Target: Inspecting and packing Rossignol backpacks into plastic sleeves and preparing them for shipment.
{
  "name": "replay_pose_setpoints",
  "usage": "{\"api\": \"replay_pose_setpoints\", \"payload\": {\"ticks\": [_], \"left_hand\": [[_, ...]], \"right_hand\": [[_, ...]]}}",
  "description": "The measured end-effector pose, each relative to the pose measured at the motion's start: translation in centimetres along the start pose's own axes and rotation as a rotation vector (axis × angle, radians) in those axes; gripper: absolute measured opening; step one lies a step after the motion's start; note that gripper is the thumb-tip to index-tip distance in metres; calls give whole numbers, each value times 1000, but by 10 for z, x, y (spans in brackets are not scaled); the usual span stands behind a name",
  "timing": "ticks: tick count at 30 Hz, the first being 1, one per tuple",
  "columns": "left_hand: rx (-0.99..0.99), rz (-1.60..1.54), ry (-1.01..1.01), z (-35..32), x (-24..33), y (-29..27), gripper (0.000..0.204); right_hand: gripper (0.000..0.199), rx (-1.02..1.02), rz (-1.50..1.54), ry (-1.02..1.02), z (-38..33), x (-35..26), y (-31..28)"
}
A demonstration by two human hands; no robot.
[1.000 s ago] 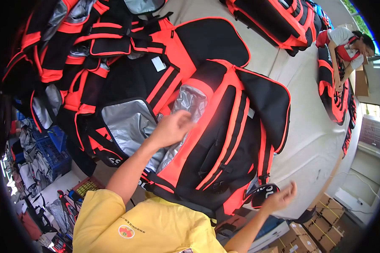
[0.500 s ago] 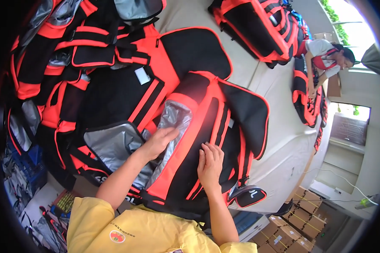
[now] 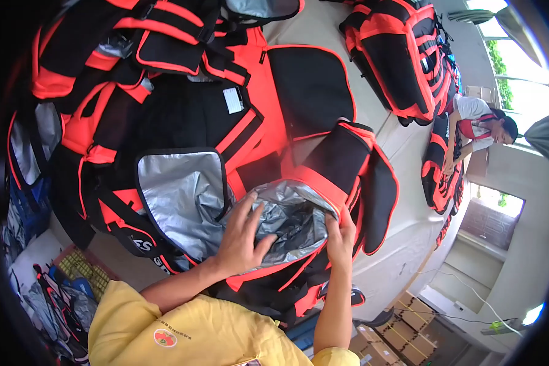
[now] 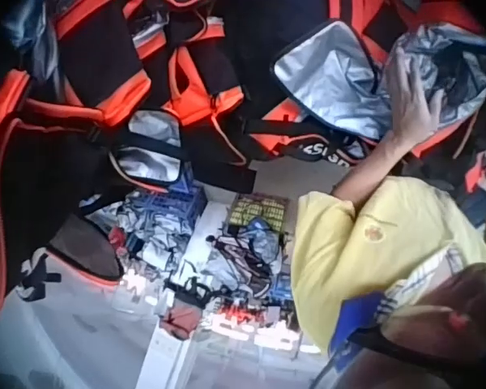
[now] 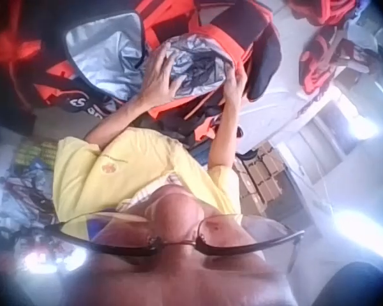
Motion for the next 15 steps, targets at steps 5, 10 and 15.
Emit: {"api": "replay_pose_setpoints", "payload": {"ticks": [5,10,15], "left_hand": [[-310,-6,96,-42,4,29,60],[-278,54,-18,-52,-21,21,59],[-413,125,96,-65,-24,39,52]], "right_hand": [[38,15,444,76,-9,48,-12],[34,-2,452,49,-15,49,-11],[28,10,376,65,-2,49,12]]}}
Point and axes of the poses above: each hand's wrist, its own z-axis towards the middle knuckle, its own y-axis out of the palm, x = y × z, the point moved 8 cm from there along z, towards the middle knuckle, and after that the axes turned 7 degrees about x, right-handed, at the moved point
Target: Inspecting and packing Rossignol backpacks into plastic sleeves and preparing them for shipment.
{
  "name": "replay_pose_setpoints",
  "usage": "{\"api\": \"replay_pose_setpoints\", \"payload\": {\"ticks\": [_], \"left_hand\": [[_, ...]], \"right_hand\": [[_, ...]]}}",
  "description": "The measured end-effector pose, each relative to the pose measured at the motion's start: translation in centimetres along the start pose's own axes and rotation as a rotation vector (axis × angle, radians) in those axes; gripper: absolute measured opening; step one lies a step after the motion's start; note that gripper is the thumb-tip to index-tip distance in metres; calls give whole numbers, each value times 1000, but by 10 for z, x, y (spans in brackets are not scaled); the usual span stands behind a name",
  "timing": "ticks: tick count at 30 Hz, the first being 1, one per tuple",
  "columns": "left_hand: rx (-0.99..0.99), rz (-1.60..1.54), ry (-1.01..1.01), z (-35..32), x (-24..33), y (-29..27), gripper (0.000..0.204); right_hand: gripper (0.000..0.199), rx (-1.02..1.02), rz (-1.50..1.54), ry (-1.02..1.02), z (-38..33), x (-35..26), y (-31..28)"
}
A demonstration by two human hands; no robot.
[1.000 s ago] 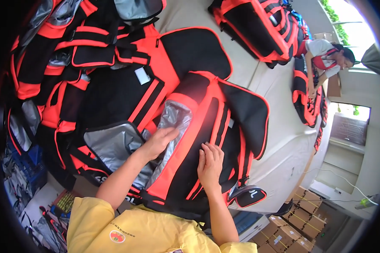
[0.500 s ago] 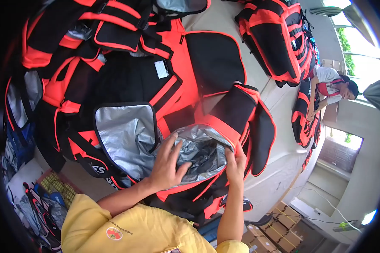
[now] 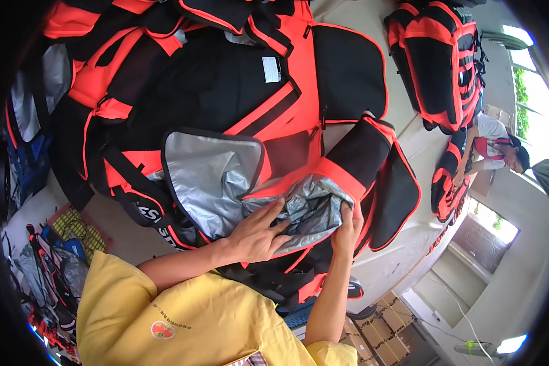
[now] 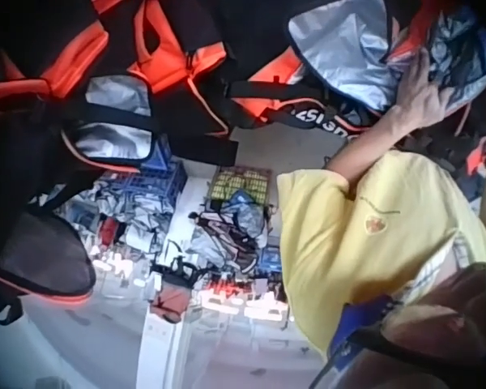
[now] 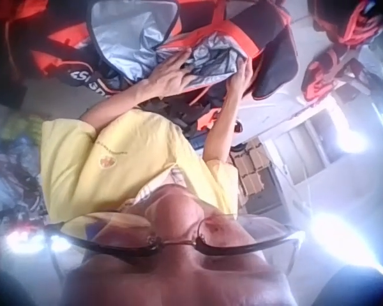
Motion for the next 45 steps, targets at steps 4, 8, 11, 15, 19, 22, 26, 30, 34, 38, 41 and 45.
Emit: {"api": "replay_pose_setpoints", "payload": {"ticks": [4,8,11,15,19,22,26,30,34,38,41,45], "left_hand": [[13,17,2,-3,1,-6,57],[7,126,32,-9,3,-12,59],[-31,139,69,-4,9,-7,58],[-78,135,113,-5,7,-2,53],[-125,-89,-74,-1,-24,-6,44],[-144,-33,-130,-3,-38,-1,47],[-188,-16,-150,4,-32,-2,54],[-184,58,-107,5,-41,4,57],[-215,57,-143,3,-49,4,59],[-231,159,-172,11,-50,-6,50],[-220,316,-325,24,-63,-30,45],[168,54,-394,44,-25,-62,47]], "right_hand": [[29,61,-93,-22,8,13,-7],[35,1,-113,-18,3,7,12],[28,107,-60,-31,-10,-4,6],[25,265,-547,-13,-48,-28,1],[23,-215,-397,-363,-141,-136,97],[19,-578,111,-546,-192,-216,127],[23,-642,356,-704,-217,-280,116],[27,-409,668,-752,-236,-315,66],[30,-279,705,-748,-247,-296,13],[33,-273,728,-820,-267,-274,-44],[37,-285,712,-903,-274,-254,-96],[26,-111,523,-902,-305,-192,-162]]}}
Point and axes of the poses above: each hand's wrist, its own z-axis towards the middle knuckle, its own y-axis out of the palm, x = y × z, the point moved 8 cm from there along z, towards the middle knuckle, and after that the axes turned 7 degrees about x, right-handed, at the moved point
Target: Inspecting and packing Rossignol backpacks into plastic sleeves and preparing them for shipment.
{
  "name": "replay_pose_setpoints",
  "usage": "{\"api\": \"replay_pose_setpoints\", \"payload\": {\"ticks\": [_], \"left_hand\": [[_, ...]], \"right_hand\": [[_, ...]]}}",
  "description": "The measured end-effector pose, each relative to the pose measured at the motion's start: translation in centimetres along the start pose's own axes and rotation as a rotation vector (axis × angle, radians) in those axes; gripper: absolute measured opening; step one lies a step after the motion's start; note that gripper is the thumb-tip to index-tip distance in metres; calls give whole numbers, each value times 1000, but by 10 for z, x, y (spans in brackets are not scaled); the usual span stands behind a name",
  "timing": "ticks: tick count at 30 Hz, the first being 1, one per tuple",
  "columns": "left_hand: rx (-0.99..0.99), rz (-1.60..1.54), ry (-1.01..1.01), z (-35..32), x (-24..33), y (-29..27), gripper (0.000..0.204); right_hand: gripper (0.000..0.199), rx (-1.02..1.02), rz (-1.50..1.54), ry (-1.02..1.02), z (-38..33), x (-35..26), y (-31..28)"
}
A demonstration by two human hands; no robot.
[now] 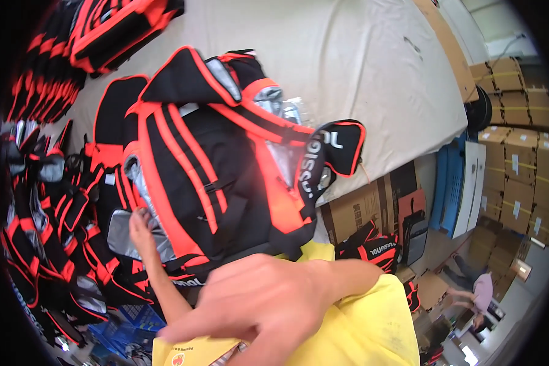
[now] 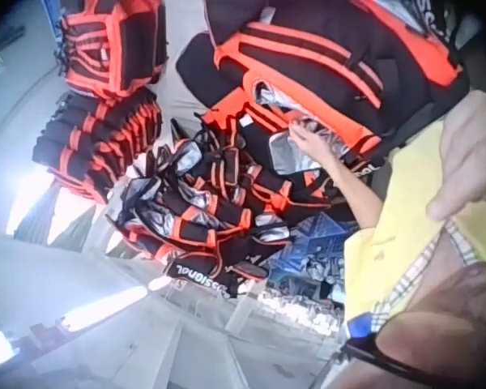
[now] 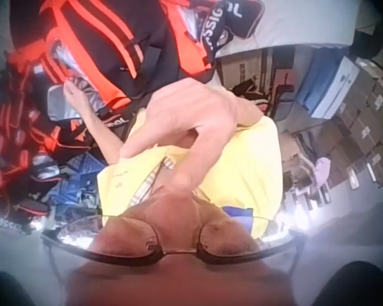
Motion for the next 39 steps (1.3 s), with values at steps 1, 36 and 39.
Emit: {"api": "replay_pose_setpoints", "payload": {"ticks": [1,36,39], "left_hand": [[108,167,161,-7,28,-5,47],[-34,863,495,-77,64,157,72],[18,820,567,-80,72,159,69]], "right_hand": [[13,8,-136,-4,-22,6,-22],[37,898,-1573,676,-331,107,-438],[48,920,-1702,814,-357,111,-433]]}}
Point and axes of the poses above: each hand's wrist, its own z-axis towards the middle knuckle, its own y-axis out of the palm, x = y × z, the point moved 8 cm from there along z, towards the middle knuckle, and after that the axes turned 7 degrees about x, right-handed, at the moved point
